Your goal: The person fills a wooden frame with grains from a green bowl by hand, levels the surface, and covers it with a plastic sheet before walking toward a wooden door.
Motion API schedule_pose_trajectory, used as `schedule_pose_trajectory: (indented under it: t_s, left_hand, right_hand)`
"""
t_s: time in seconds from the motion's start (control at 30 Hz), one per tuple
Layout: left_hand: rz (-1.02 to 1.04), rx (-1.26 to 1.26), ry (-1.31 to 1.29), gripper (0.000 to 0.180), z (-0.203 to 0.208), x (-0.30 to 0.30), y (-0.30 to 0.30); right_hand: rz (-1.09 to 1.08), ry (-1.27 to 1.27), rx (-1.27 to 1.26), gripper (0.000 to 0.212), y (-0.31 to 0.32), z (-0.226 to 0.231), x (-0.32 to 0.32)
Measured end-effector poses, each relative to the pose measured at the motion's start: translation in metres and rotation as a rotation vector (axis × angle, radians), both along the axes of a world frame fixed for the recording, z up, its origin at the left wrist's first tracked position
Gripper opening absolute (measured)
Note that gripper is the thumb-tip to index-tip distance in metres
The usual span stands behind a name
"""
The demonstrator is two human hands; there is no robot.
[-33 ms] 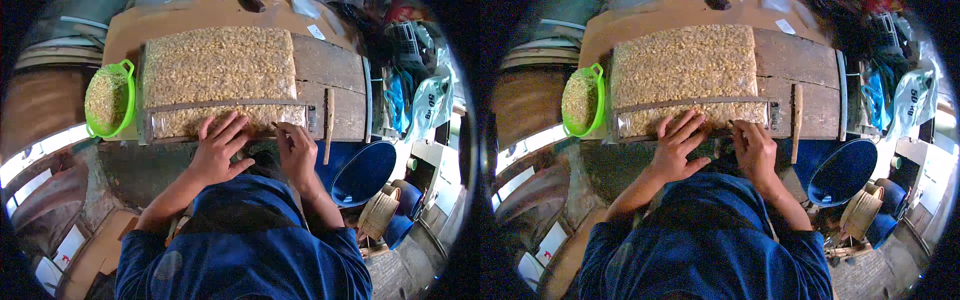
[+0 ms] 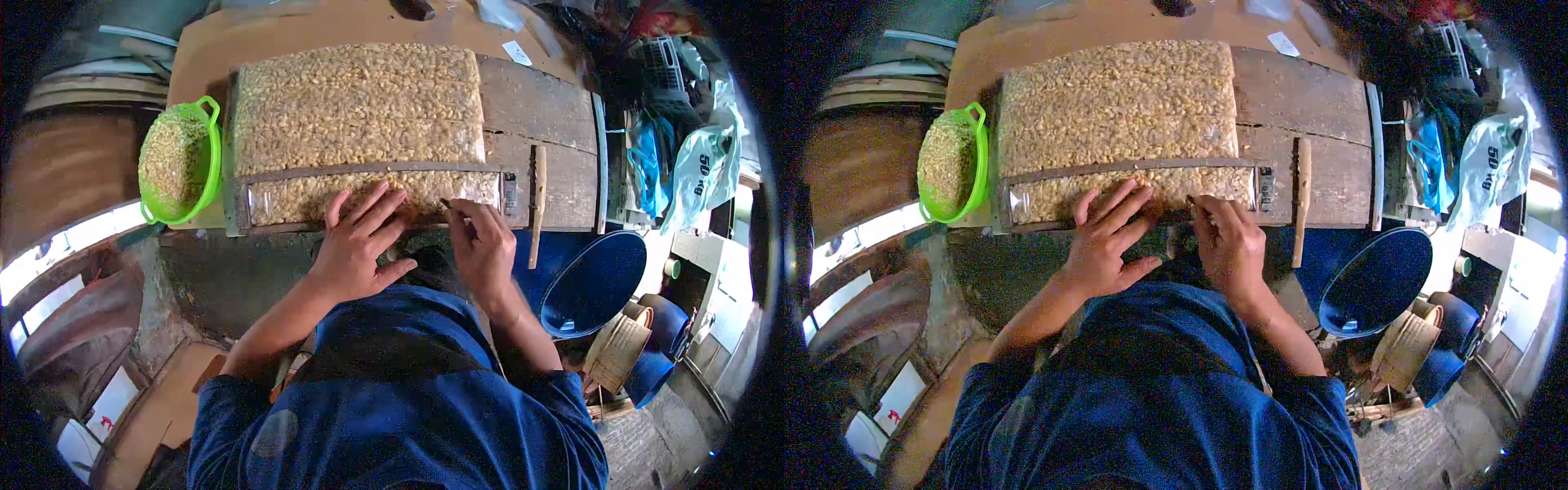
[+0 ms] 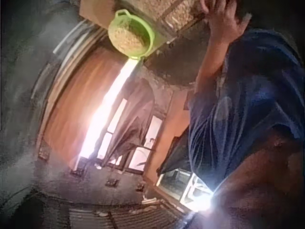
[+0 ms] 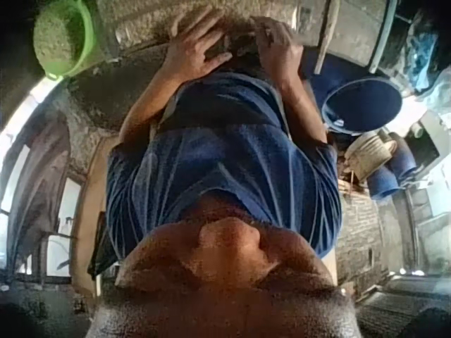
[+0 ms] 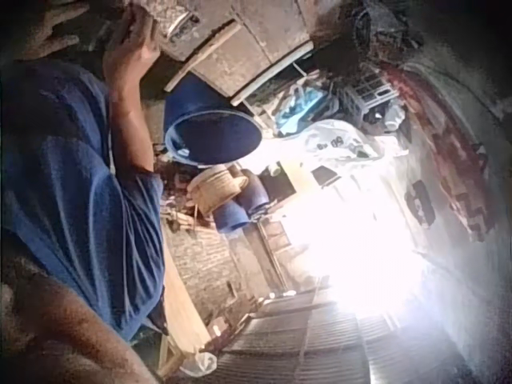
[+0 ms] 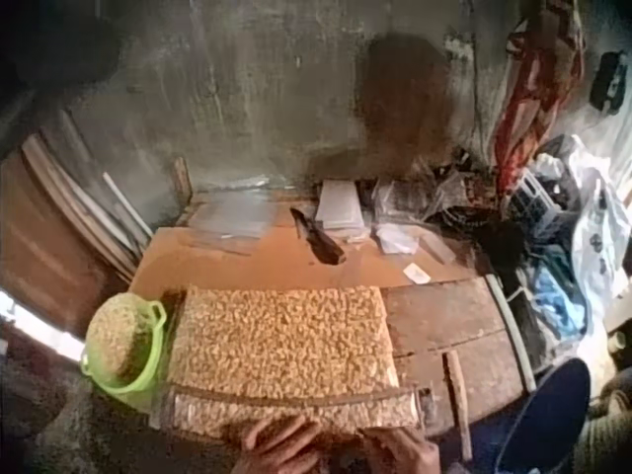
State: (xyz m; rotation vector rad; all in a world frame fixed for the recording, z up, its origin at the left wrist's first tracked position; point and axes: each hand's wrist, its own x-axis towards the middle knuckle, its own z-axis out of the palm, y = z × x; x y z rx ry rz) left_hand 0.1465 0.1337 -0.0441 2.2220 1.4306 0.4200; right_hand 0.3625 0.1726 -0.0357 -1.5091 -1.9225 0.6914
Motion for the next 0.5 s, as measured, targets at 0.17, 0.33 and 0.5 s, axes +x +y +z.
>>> schedule_pose_trajectory:
  t_s: [0.17,0.33,0.5]
  left_hand:
    - [0.002,-0.002,0.006,0.053,0.000,-0.001,-0.001]
    - [0.002,0.016,-0.029,0.052,-0.003,-0.002,-0.001]
    - [0.028,-0.002,-0.016,0.053,0.001,-0.012,-0.004]
  right_hand:
    - [0.083,-0.097,0.014,0.018,0.000,-0.007,-0.010]
    - [0.123,-0.128,0.032,0.017,-0.001,-0.001,-0.013]
    - [0.003,-0.047,-0.041,0.015,-0.003,0.012,-0.008]
